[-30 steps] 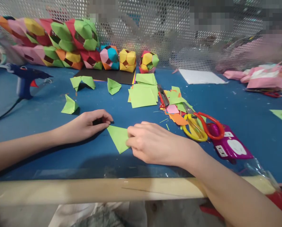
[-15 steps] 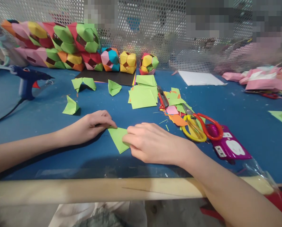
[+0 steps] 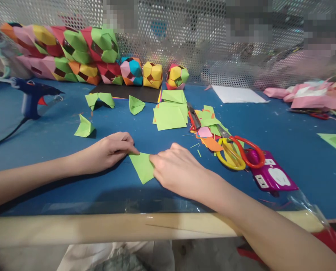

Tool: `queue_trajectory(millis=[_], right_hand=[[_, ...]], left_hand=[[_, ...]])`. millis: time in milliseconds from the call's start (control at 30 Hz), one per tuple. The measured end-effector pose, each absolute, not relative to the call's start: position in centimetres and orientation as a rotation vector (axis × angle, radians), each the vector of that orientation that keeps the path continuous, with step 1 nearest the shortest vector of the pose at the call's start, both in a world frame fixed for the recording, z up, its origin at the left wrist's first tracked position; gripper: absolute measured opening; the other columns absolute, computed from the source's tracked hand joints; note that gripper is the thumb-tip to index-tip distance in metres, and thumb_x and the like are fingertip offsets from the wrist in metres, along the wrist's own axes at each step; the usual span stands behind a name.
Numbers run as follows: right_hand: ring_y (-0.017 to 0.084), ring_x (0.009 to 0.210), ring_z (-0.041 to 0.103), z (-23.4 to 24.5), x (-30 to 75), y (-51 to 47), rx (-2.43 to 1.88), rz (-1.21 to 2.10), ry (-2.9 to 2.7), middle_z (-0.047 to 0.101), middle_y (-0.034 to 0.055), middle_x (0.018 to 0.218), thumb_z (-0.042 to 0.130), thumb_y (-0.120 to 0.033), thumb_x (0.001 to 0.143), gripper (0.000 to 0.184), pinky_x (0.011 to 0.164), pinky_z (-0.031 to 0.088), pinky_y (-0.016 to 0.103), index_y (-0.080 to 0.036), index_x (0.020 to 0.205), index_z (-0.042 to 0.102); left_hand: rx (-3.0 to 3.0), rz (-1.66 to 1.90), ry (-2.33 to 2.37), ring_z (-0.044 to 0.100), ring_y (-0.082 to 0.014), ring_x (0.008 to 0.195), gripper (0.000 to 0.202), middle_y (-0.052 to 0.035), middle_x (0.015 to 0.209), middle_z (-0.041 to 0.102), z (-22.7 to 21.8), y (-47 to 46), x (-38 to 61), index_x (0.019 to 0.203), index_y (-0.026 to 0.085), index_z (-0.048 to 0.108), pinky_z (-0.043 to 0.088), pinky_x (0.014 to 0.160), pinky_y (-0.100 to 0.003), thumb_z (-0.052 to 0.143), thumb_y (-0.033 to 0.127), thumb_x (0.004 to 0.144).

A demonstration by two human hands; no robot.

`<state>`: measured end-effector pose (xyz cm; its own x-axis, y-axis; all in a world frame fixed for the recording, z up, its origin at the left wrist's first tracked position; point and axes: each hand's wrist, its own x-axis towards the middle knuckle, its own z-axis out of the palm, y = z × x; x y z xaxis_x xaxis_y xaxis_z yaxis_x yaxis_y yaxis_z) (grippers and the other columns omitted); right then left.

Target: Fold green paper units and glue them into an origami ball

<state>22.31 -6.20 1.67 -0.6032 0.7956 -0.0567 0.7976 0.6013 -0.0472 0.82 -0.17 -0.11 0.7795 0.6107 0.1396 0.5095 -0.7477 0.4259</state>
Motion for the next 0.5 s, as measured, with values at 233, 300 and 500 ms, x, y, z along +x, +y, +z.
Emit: queue_trajectory(millis=[233, 300, 500], right_hand=[[0.013, 0.052, 0.048, 4.1, 24.1, -6.3, 1.499, -0.077, 2.567, 0.063, 0.0017, 0.059, 0.041, -0.016, 0.08, 0.028, 0.053, 0.02, 0.028, -0.019, 0.063, 0.063], [0.013, 0.051, 0.046, 4.3, 24.5, -6.2, 1.473, -0.074, 2.54, 0.061, 0.0014, 0.055, 0.04, -0.016, 0.079, 0.029, 0.052, 0.02, 0.028, -0.019, 0.059, 0.062], [0.013, 0.054, 0.051, 4.1, 25.3, -5.9, 1.49, -0.162, 2.591, 0.061, 0.0013, 0.058, 0.043, -0.015, 0.078, 0.028, 0.054, 0.028, 0.027, -0.019, 0.058, 0.062]], left_hand=[[2.545, 0.387, 0.988, 0.055, -0.0152, 0.083, 0.026, -0.0048, 0.084, 0.058, 0.4, -0.2, 0.7, 0.076, 0.015, 0.065, 0.046, 0.081, -0.03, 0.04, 0.011, 0.08], [2.541, 0.377, 1.041, 0.054, -0.0152, 0.08, 0.024, -0.0047, 0.081, 0.057, 0.5, 0.0, 0.5, 0.071, 0.015, 0.062, 0.046, 0.079, -0.03, 0.04, 0.014, 0.08], [2.561, 0.396, 1.125, 0.052, -0.0157, 0.076, 0.022, -0.0051, 0.075, 0.055, 0.5, 0.0, 0.3, 0.062, 0.015, 0.054, 0.047, 0.073, -0.03, 0.04, 0.014, 0.079]])
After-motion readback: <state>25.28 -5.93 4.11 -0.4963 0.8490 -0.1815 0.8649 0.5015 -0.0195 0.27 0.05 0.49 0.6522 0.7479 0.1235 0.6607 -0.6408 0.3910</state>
